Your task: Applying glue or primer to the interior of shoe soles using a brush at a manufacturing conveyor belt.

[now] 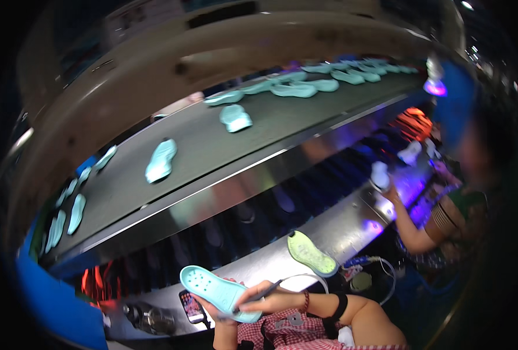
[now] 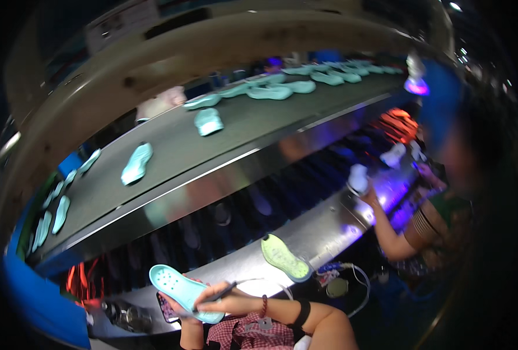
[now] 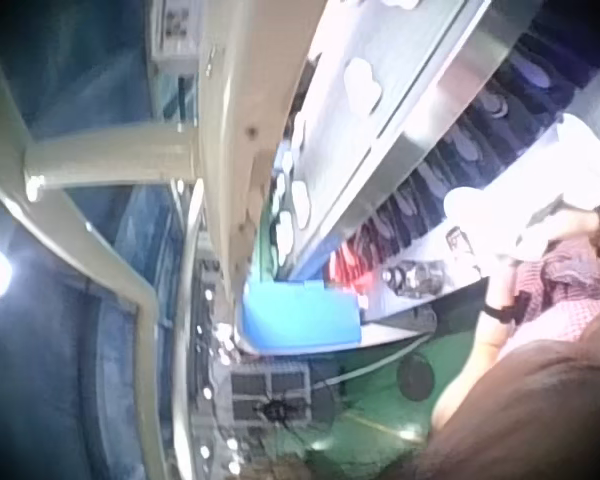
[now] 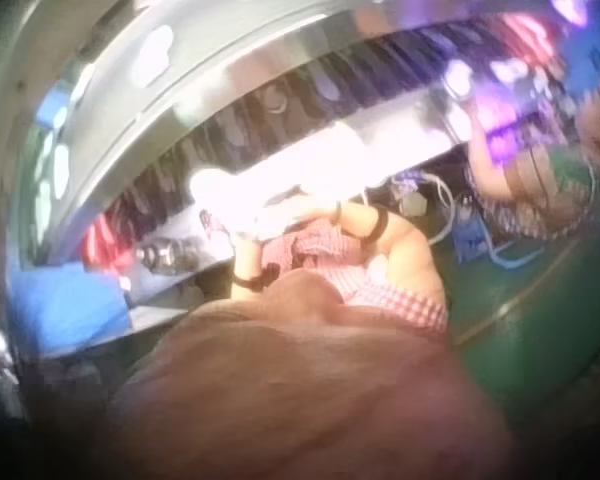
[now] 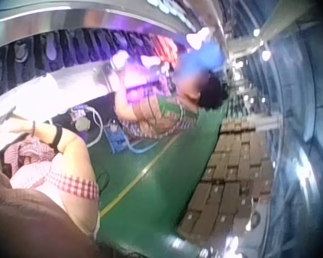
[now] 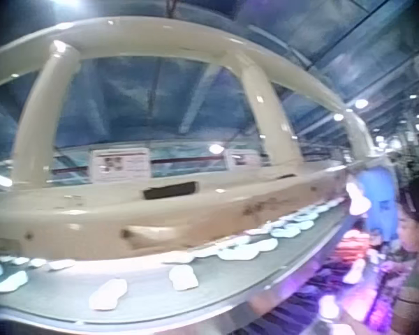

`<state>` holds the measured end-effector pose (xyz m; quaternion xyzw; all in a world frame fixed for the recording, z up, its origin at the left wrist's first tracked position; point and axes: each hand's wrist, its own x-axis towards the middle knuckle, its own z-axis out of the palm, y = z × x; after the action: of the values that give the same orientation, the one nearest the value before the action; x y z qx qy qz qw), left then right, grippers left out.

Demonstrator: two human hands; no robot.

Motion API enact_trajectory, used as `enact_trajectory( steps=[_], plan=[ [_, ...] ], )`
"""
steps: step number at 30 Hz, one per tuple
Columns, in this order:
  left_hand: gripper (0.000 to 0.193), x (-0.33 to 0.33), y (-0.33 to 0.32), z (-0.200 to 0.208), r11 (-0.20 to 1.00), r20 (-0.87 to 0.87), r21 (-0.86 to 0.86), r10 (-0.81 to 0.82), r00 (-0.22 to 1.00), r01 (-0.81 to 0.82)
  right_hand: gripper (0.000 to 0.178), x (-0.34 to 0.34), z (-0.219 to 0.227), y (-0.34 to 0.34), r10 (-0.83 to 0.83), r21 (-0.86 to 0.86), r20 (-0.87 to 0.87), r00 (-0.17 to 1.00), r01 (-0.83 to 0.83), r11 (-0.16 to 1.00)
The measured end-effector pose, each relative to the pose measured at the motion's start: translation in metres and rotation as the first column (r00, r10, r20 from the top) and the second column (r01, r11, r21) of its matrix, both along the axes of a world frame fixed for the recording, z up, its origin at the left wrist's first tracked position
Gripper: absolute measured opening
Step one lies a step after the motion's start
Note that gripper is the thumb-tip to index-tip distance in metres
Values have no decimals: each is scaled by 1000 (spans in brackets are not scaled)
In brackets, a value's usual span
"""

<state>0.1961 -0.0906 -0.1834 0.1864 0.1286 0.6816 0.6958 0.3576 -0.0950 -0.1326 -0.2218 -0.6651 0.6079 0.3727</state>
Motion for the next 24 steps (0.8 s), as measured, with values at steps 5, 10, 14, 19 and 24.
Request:
enact_trajectory(
  steps=[5,10,14,19,24],
  plan=[
    [74,-4,13,3,999,-150,37,37,988,-32,20,-2,-4,13,-23,138,56,998,15,990],
    [72,-9,23,8,995,-195,10,101,976,-101,20,7,-3,29,-225,-43,-3,974,225,973],
    [72,-21,24,4,991,-159,129,65,985,-44,18,-11,-10,21,-255,42,-5,967,255,966],
    [81,-20,27,9,979,-187,200,-8,982,46,17,-9,-19,23,-311,75,-102,945,319,945],
    [88,1,41,19,995,-50,69,-66,997,69,19,14,20,7,-221,22,43,974,220,975]
  ],
)
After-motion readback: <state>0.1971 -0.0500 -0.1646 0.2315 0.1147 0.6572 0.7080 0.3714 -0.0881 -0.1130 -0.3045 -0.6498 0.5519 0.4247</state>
